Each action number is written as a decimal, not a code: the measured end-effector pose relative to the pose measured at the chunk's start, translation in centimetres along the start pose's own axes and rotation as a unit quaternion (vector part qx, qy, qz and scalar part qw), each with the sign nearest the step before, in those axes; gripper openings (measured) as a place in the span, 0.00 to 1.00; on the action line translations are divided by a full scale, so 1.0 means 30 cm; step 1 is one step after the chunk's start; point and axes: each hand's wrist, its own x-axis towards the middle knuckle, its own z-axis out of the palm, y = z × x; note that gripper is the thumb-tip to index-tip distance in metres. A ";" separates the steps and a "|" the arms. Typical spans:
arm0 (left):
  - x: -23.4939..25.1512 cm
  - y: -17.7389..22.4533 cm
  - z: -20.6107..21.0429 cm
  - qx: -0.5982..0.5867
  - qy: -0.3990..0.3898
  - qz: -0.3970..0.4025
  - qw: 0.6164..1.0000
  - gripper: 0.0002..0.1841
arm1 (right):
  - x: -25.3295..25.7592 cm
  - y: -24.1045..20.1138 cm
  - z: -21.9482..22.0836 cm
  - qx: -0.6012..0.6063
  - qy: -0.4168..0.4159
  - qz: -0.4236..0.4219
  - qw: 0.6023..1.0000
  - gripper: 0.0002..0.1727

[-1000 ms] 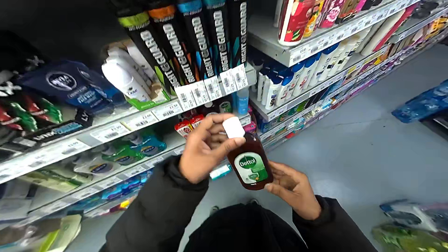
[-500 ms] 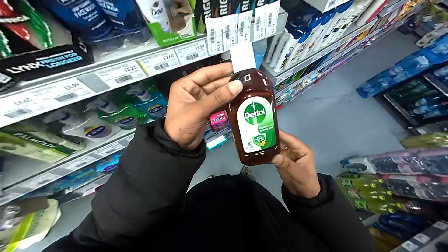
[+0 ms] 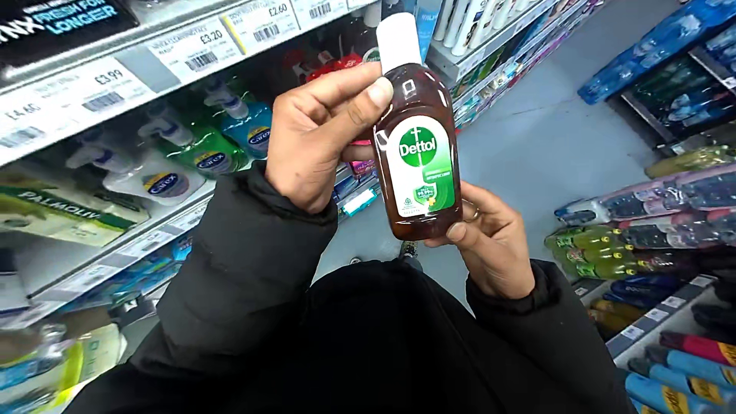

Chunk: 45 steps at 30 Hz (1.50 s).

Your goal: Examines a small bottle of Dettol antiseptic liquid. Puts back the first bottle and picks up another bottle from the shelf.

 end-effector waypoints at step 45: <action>-0.174 0.024 -0.077 -0.030 0.050 -0.036 0.998 0.18 | -0.069 0.056 0.071 -0.072 -0.035 0.009 0.997 0.30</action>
